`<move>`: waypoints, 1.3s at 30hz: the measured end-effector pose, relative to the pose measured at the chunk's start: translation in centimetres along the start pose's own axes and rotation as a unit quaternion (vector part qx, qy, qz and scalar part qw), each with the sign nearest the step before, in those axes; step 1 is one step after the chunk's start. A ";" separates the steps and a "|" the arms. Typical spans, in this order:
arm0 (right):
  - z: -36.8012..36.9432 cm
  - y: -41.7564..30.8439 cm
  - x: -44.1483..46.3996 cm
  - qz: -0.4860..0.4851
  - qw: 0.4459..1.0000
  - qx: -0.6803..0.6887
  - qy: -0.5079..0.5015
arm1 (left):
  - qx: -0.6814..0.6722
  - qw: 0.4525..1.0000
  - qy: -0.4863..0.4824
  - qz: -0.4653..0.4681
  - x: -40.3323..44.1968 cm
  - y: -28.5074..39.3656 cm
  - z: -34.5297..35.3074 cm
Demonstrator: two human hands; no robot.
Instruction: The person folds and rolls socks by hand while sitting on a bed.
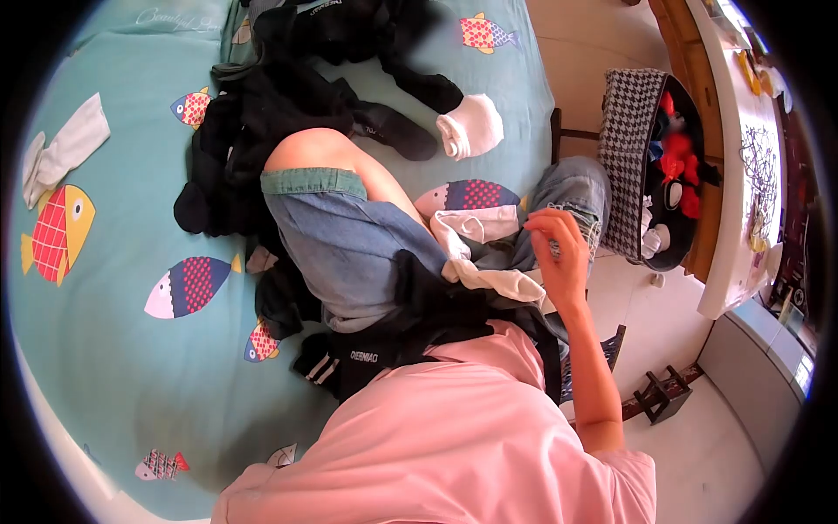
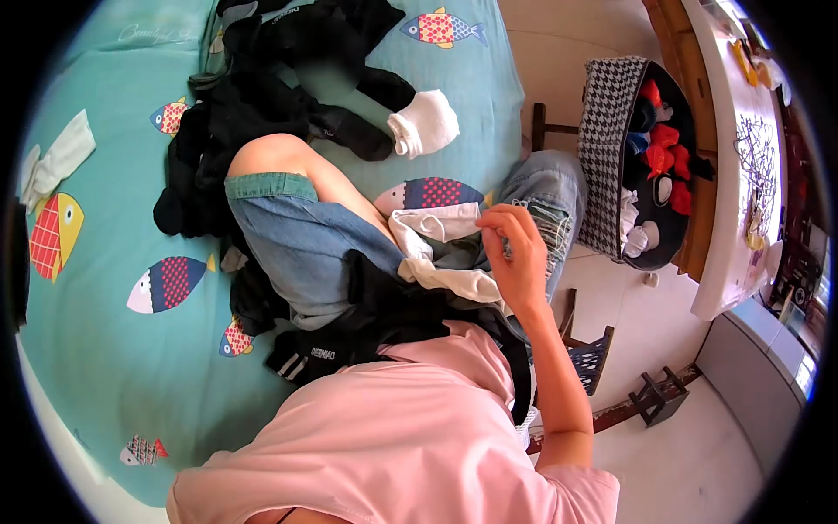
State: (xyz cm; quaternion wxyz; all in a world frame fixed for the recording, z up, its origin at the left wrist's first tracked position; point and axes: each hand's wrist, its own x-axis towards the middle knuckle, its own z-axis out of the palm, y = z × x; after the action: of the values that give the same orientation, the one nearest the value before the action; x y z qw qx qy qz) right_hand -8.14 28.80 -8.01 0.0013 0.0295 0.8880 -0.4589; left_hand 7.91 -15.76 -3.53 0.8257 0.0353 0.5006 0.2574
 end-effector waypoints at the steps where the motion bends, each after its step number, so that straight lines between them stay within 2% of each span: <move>1: 0.3 0.0 0.5 0.000 1.000 0.006 -0.029 | 0.004 1.000 -0.001 -0.001 0.0 -0.2 0.0; 5: 2.1 2.7 1.1 -0.067 0.985 -0.136 -0.085 | 0.020 1.000 -0.004 -0.001 -0.1 -0.9 0.3; 12: 3.2 4.8 0.8 -0.072 0.982 -0.155 -0.082 | 0.068 0.997 -0.022 -0.015 0.8 -1.7 2.0; 15: 3.9 3.2 2.3 -0.110 0.986 -0.124 0.000 | 0.104 0.992 -0.065 -0.024 1.6 -1.3 2.7; 18: 5.6 0.8 4.6 -0.311 0.934 -0.173 0.044 | 0.169 0.971 -0.161 -0.048 2.3 0.9 3.2; 19: 6.8 0.6 5.3 -0.306 0.930 -0.199 0.046 | 0.214 0.959 -0.181 -0.044 2.2 2.6 2.7; 20: 8.4 1.0 6.0 -0.301 0.925 -0.226 0.052 | 0.280 0.947 -0.158 -0.018 1.5 4.9 2.0; 21: 9.7 1.9 6.8 -0.255 0.932 -0.247 0.074 | 0.356 0.930 -0.086 0.038 -0.4 8.8 1.1; 22: 10.5 2.3 7.7 -0.233 0.908 -0.326 0.122 | 0.440 0.890 0.013 0.115 -2.9 13.2 0.3; 23: 12.3 5.6 10.5 -0.239 0.909 -0.306 0.154 | 0.425 0.889 0.110 0.133 -4.5 15.6 -0.2; 24: 10.7 4.9 10.3 -0.320 0.901 -0.200 0.212 | 0.358 0.900 0.207 0.139 -5.4 17.7 -0.1; 26: 5.7 1.6 8.7 -0.228 0.953 -0.095 0.175 | 0.319 0.826 0.385 0.262 -5.8 19.2 -0.7; 27: 2.9 0.9 8.2 -0.251 0.924 -0.117 0.264 | 0.272 0.815 0.423 0.288 -5.9 19.6 -0.8; 28: -0.4 0.6 7.9 -0.277 0.888 -0.135 0.342 | 0.312 0.784 0.432 0.317 -5.7 19.3 -1.5; 29: -4.2 0.6 7.7 -0.227 0.832 -0.333 0.380 | 0.312 0.783 0.420 0.338 -5.1 19.4 -2.3; 30: -8.0 1.5 7.4 -0.228 0.753 -0.443 0.430 | 0.305 0.785 0.409 0.351 -4.7 19.5 -3.3; 31: -11.6 -0.1 5.6 -0.226 0.718 -0.486 0.444 | 0.296 0.785 0.411 0.356 -3.9 19.7 -4.2; 32: -13.9 1.4 5.8 -0.136 0.735 -0.519 0.413 | 0.288 0.785 0.414 0.359 -3.1 20.0 -5.2; 33: -15.7 1.9 4.7 -0.124 0.743 -0.512 0.413 | 0.339 0.737 0.454 0.368 -2.0 20.5 -5.9; 34: -17.1 3.4 4.2 -0.195 0.736 -0.477 0.439 | 0.393 0.684 0.487 0.376 -1.1 21.2 -6.4; 36: -15.7 2.3 1.6 -0.164 0.828 -0.330 0.423 | 0.352 0.704 0.483 0.384 0.4 23.2 -6.4; 38: -12.5 2.3 -0.8 -0.185 0.931 -0.176 0.262 | 0.348 0.685 0.485 0.418 3.1 24.8 -8.2; 39: -10.3 2.2 -2.4 -0.167 0.957 -0.162 0.172 | 0.343 0.679 0.483 0.434 4.8 25.1 -9.0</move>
State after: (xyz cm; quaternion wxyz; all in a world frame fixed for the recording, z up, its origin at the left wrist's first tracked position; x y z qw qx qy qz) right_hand -5.38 38.37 -3.78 -0.2236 -0.0411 0.9294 -0.2909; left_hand -7.71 6.33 -3.96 0.1948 0.4004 0.8114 0.3787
